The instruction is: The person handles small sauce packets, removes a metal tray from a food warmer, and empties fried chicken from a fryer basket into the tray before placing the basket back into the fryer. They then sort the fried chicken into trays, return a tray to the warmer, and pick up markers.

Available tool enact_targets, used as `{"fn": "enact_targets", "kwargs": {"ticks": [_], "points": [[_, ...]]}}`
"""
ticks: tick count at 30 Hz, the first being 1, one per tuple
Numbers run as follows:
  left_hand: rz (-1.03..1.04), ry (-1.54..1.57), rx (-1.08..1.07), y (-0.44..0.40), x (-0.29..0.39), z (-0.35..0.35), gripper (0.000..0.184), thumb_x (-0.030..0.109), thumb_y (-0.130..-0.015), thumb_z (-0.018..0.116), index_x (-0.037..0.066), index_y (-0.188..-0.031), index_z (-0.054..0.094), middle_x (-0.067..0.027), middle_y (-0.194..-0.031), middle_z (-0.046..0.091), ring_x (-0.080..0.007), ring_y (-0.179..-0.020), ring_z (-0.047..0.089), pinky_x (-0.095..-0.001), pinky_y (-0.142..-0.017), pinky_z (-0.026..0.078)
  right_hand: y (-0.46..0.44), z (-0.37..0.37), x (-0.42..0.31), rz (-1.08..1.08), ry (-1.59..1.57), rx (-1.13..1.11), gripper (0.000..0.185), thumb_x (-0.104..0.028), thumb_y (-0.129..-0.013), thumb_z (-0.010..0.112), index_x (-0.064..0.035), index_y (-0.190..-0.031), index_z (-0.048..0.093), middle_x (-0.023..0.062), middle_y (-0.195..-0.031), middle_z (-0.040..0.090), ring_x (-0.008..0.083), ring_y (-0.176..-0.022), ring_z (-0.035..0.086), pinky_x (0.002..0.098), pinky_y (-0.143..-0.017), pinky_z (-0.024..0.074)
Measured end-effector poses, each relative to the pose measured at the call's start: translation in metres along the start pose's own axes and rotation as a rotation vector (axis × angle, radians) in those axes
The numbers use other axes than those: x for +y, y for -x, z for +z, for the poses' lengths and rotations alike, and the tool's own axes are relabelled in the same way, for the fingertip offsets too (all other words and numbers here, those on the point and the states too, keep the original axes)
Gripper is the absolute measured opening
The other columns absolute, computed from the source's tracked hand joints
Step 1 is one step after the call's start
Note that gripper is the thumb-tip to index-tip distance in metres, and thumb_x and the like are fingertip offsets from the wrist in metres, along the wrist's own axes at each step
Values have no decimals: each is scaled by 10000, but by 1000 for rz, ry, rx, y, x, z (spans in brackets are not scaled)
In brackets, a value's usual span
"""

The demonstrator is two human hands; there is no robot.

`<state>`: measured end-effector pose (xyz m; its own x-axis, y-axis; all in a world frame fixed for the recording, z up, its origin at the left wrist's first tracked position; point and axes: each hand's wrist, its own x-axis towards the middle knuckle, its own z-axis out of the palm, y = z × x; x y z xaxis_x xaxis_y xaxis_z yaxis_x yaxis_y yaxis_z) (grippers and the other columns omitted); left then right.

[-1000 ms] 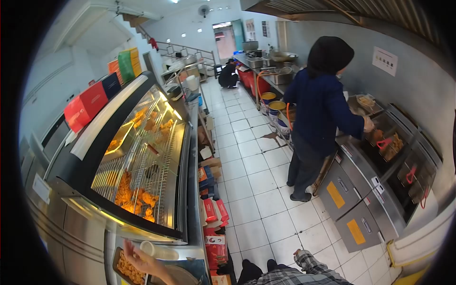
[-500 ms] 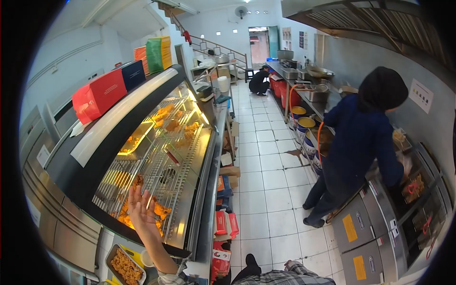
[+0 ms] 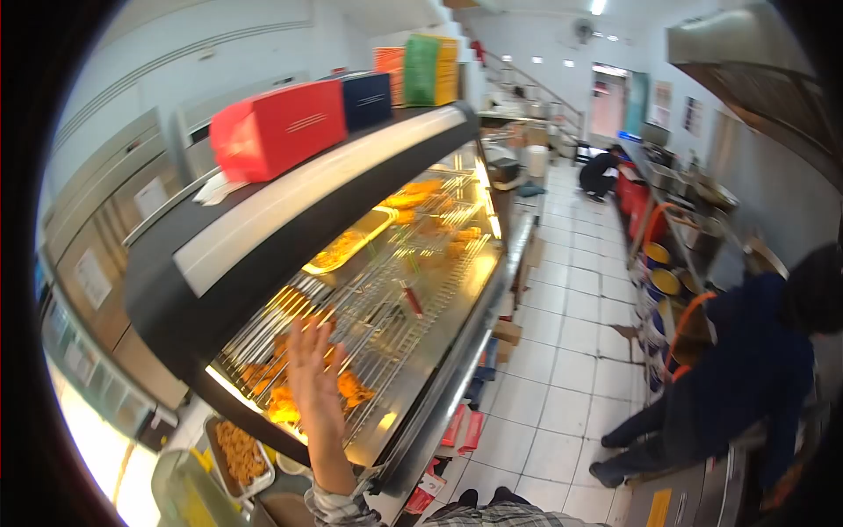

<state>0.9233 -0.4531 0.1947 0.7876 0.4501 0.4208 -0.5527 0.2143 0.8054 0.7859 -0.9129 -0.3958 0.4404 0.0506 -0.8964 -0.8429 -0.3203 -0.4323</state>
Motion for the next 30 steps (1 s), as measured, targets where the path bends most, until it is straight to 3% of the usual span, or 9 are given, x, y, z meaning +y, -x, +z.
{"fn": "enact_targets", "kwargs": {"ticks": [8,11,14,15,16,19,20,22,30], "points": [[-114,-9,-5,-43,0,18,685,173,-938,515,36,-1482,122,-237,-1474,236,-317,-1342,337,-414,-1086,360,-29,-40,-51,-23,-42,-65,307,-282,-901,537,-71,-1110,617,134,-1045,660,301,-900,651,466,-714,546],[-236,182,136,-78,-14,5,564,125,-891,550,40,-1393,308,-184,-1246,458,-265,-1129,504,-368,-982,449,-30,-52,-57,-44,-87,-62,293,-270,-916,521,-67,-1104,619,135,-1036,661,302,-879,654,471,-698,549],[-236,281,86,-96,-18,6,404,125,-872,572,55,-1243,429,-144,-1100,508,-242,-1011,535,-356,-922,475,-28,-59,-61,-55,-125,-61,282,-259,-931,505,-63,-1098,620,135,-1028,663,303,-859,658,475,-683,553],[-250,300,105,-100,-18,6,378,129,-868,576,58,-1214,442,-145,-1094,512,-248,-1009,538,-361,-920,476,-39,-62,-55,-54,-144,-65,279,-255,-936,500,-61,-1096,620,135,-1025,663,304,-852,659,476,-678,554],[-265,320,127,-103,-19,6,352,134,-864,580,61,-1185,455,-147,-1088,516,-254,-1006,542,-366,-918,477,-47,-73,-48,-286,-124,-198,280,-261,-932,519,-38,-1075,610,135,-996,664,284,-786,658,457,-640,556],[-242,352,202,-107,-24,5,341,143,-855,571,54,-1168,471,-160,-1118,509,-288,-1048,544,-393,-946,467,-85,-74,-29,-51,-346,-163,245,-231,-911,563,-26,-1036,618,141,-972,664,276,-785,660,424,-640,561],[-225,353,216,-104,-21,10,343,142,-854,568,50,-1169,470,-164,-1126,504,-295,-1069,538,-397,-957,462,-128,-78,11,-301,-275,-222,242,-196,-869,617,-22,-1037,622,148,-963,662,282,-814,654,414,-640,556],[-210,378,274,-105,-24,5,363,132,-844,558,31,-1179,464,-184,-1166,478,-316,-1122,518,-412,-980,454,-95,-77,-5,-93,-256,-137,245,-186,-863,617,-24,-1046,617,147,-976,656,280,-833,647,408,-660,551],[80,550,343,-77,-18,16,443,82,-840,516,-6,-1262,416,-210,-1246,458,-331,-1225,454,-435,-1041,436,-53,-74,-22,-7,-204,-67,270,-148,-838,617,-32,-1081,599,146,-1026,630,274,-910,617,385,-740,530]]}}
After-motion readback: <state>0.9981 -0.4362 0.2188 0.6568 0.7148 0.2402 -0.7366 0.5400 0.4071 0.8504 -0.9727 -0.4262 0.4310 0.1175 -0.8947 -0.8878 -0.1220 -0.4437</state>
